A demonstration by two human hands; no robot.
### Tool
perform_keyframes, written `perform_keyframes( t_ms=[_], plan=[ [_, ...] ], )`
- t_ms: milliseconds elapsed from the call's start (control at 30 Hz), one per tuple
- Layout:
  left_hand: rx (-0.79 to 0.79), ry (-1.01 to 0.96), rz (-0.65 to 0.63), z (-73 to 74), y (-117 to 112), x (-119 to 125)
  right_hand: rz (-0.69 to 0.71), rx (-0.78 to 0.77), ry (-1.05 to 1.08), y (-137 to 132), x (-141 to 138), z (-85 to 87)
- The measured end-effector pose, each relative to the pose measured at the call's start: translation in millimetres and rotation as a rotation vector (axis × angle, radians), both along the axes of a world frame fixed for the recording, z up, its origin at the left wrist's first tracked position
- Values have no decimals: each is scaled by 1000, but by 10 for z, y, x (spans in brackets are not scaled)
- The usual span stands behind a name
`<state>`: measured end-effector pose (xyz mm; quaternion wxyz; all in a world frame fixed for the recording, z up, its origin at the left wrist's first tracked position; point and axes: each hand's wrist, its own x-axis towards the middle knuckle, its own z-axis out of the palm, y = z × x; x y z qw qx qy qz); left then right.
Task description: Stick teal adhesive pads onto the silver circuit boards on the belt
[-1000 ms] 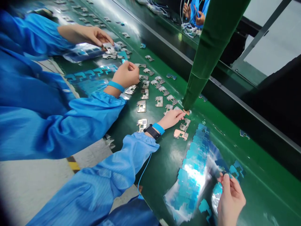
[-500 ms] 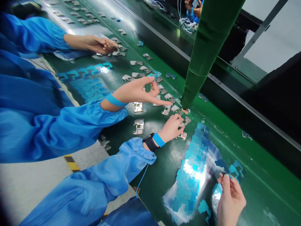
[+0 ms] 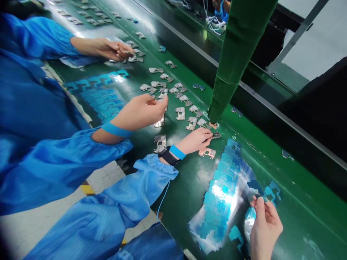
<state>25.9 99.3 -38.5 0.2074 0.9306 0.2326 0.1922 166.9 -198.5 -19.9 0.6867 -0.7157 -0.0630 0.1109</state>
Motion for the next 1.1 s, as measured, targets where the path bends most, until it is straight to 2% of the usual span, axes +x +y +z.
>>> perform_keyframes(
  t_ms=[200,433,533,633,800,900,1100],
  plan=[
    [1,44,-63,31,-3,-109,34,-17,-46,-2,-5,8],
    [9,99,-155,100,-268,-297,-54,13,-59,-109,0,146],
    [17,100,-146,78,-306,-238,-75,33,-77,-202,43,165],
    [15,94,-117,68,-239,-169,-90,48,-79,-264,86,148],
    [-6,94,23,148,-61,-117,-85,90,-46,-301,110,88],
    [-42,102,81,205,-66,98,-84,114,-7,-316,113,42],
    [-134,82,19,265,-287,1042,-57,108,69,-311,114,-14]
  ],
)
